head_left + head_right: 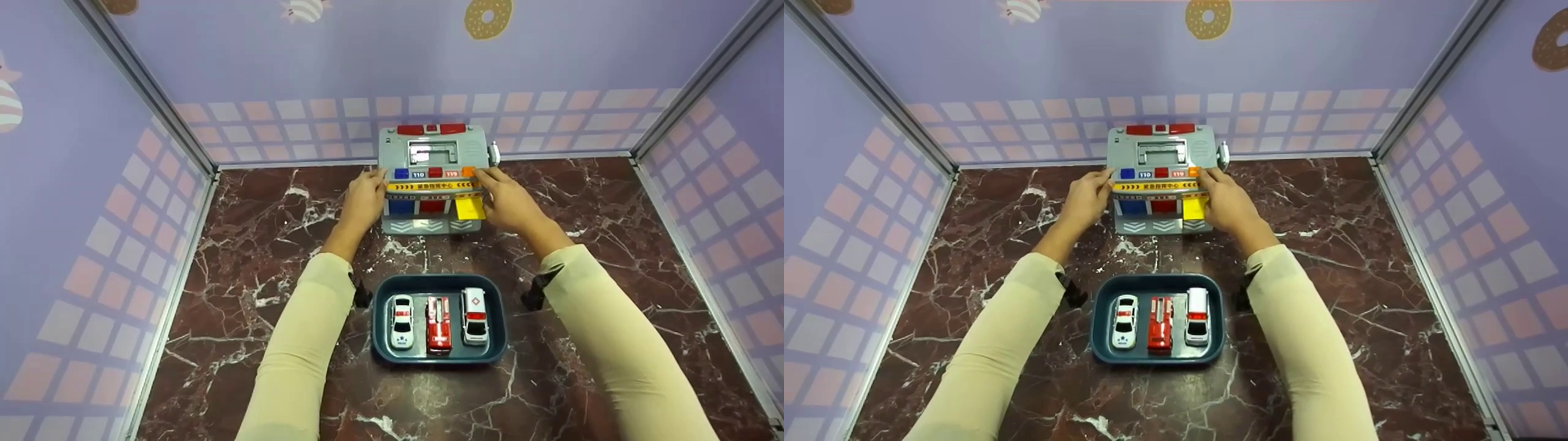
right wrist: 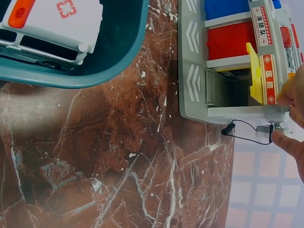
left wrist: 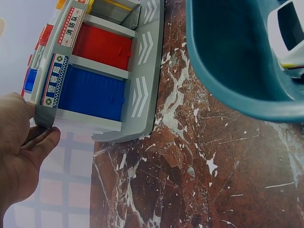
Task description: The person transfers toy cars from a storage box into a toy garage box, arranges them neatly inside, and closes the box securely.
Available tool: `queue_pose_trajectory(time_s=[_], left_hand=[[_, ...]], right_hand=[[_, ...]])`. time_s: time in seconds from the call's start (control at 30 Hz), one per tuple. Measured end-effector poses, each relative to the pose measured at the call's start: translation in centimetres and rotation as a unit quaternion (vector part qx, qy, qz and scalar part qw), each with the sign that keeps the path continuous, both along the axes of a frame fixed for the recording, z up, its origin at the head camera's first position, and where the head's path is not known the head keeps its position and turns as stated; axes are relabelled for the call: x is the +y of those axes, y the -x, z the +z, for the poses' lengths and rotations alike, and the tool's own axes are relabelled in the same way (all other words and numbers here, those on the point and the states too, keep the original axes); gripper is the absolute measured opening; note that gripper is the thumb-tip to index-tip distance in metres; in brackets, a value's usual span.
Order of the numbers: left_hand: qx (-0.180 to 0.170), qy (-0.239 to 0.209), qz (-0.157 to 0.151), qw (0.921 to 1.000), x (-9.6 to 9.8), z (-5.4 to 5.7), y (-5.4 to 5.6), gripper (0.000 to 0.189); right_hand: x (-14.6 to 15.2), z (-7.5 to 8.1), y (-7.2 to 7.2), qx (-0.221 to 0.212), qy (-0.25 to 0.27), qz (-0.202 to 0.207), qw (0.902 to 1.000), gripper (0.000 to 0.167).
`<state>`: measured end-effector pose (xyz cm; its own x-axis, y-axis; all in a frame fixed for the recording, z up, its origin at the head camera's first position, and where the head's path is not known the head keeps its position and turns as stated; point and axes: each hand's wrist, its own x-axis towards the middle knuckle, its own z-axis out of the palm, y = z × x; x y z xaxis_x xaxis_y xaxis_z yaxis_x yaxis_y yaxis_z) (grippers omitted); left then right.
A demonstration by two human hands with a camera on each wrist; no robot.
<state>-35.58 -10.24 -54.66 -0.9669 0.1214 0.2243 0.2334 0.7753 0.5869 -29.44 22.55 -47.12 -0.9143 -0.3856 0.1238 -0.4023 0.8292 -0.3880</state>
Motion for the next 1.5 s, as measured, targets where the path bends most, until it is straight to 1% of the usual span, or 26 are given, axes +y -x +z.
queue_pose_trajectory(time_s=[0.03, 0.07, 0.1, 0.17, 0.2, 0.27, 0.3, 0.4, 0.5, 0.53, 0.57, 0.67, 0.8, 0.87, 0.9, 1.0, 1.03, 1.07, 1.17, 1.23, 1.27, 1.3, 1.37, 1.4, 1.43, 1.5], left_hand=[[-0.004, -0.002, -0.001, 1.0, 0.0, -0.3, 0.3, 0.041], [-0.014, 0.0, 0.0, 0.9999, 0.4, 1.8, -1.1, 0.039], [-0.021, -0.004, -0.005, 0.9998, 0.5, 2.7, -1.7, 0.039], [-0.012, -0.005, -0.004, 0.9999, 0.7, 3.5, -2.4, 0.037], [-0.013, -0.004, -0.003, 0.9999, 0.7, 3.8, -2.5, 0.037], [-0.016, -0.005, -0.005, 0.9998, 0.6, 3.5, -2.1, 0.037], [-0.004, -0.01, -0.007, 0.9999, 0.3, 1.6, -0.8, 0.038], [-0.013, -0.011, -0.008, 0.9998, 0.2, 1.5, -0.7, 0.039], [-0.017, -0.017, -0.009, 0.9997, 0.3, 1.8, -1.0, 0.04], [-0.025, -0.01, -0.007, 0.9996, 0.7, 3.7, -2.4, 0.039], [-0.026, -0.011, -0.006, 0.9996, 0.7, 3.9, -2.6, 0.039], [-0.023, 0.001, -0.004, 0.9997, 1.0, 4.3, -3.1, 0.038], [-0.015, 0.01, -0.001, 0.9998, 1.2, 4.5, -3.3, 0.039], [-0.018, 0.004, -0.003, 0.9998, 1.1, 4.4, -3.1, 0.039], [-0.01, 0.0, -0.004, 0.9999, 0.9, 4.3, -3.2, 0.039], [-0.002, -0.003, -0.008, 1.0, 0.7, 4.5, -3.3, 0.038], [0.005, -0.009, -0.011, 0.9999, 0.3, 2.4, -1.8, 0.039], [0.018, -0.009, -0.007, 0.9998, 0.1, 1.2, -1.0, 0.039], [0.011, -0.006, -0.008, 0.9999, -0.1, -0.2, 0.4, 0.04], [0.009, -0.01, -0.007, 0.9999, -0.1, -0.7, 0.7, 0.04], [0.001, -0.004, -0.004, 1.0, 0.2, 1.3, -0.7, 0.037], [-0.011, -0.003, -0.004, 0.9999, 0.5, 2.6, -1.5, 0.036], [-0.008, -0.004, 0.003, 1.0, 0.8, 3.6, -2.6, 0.035], [-0.011, -0.001, 0.006, 0.9999, 0.9, 4.0, -2.9, 0.035], [-0.017, -0.001, 0.008, 0.9998, 1.0, 4.2, -3.0, 0.036], [-0.018, 0.002, 0.011, 0.9998, 1.1, 4.5, -3.2, 0.037]], right_hand=[[0.1, 0.0, -0.1, 0.0, 0.0, 0.002, 1.0, 0.072], [0.1, -0.1, -0.2, 0.0, 0.001, 0.003, 1.0, 0.072], [0.1, -0.1, -0.3, 0.0, 0.002, 0.005, 1.0, 0.072], [0.1, -0.1, -0.6, 0.002, 0.005, 0.011, 0.9999, 0.07], [0.1, -0.1, -0.7, 0.004, 0.006, 0.014, 0.9999, 0.069], [0.1, 0.0, -1.1, 0.01, 0.008, 0.015, 0.9998, 0.067], [0.1, 0.1, -1.3, 0.012, 0.008, 0.014, 0.9998, 0.068], [0.2, 0.3, -2.1, 0.018, 0.002, 0.008, 0.9998, 0.068], [0.4, 0.4, -3.1, 0.026, -0.003, 0.011, 0.9996, 0.069], [0.5, 0.4, -3.5, 0.03, -0.004, 0.013, 0.9995, 0.069], [0.6, 0.3, -3.9, 0.035, -0.003, 0.015, 0.9993, 0.069], [0.9, 0.2, -5.1, 0.048, -0.002, 0.023, 0.9986, 0.069], [1.2, 0.0, -6.9, 0.058, -0.008, 0.033, 0.9977, 0.069], [1.2, -0.1, -7.7, 0.055, -0.011, 0.04, 0.9976, 0.069], [1.2, -0.2, -8.1, 0.052, -0.014, 0.044, 0.9976, 0.069], [1.2, -0.5, -9.4, 0.034, -0.022, 0.055, 0.9977, 0.072], [1.2, -0.6, -9.8, 0.027, -0.024, 0.059, 0.9976, 0.072], [1.1, -0.8, -10.2, 0.022, -0.026, 0.062, 0.9975, 0.072], [1.0, -1.3, -11.2, 0.019, -0.029, 0.075, 0.9966, 0.071], [0.9, -1.6, -11.8, 0.024, -0.028, 0.085, 0.9957, 0.069], [0.8, -1.8, -12.1, 0.027, -0.03, 0.09, 0.9951, 0.068], [0.7, -1.9, -12.4, 0.03, -0.033, 0.094, 0.9946, 0.067], [0.6, -2.1, -13.0, 0.031, -0.039, 0.103, 0.9934, 0.066], [0.5, -2.1, -13.3, 0.029, -0.044, 0.106, 0.993, 0.066], [0.5, -2.2, -13.5, 0.026, -0.049, 0.108, 0.9925, 0.065], [0.4, -2.4, -14.0, 0.026, -0.057, 0.116, 0.9913, 0.063]])
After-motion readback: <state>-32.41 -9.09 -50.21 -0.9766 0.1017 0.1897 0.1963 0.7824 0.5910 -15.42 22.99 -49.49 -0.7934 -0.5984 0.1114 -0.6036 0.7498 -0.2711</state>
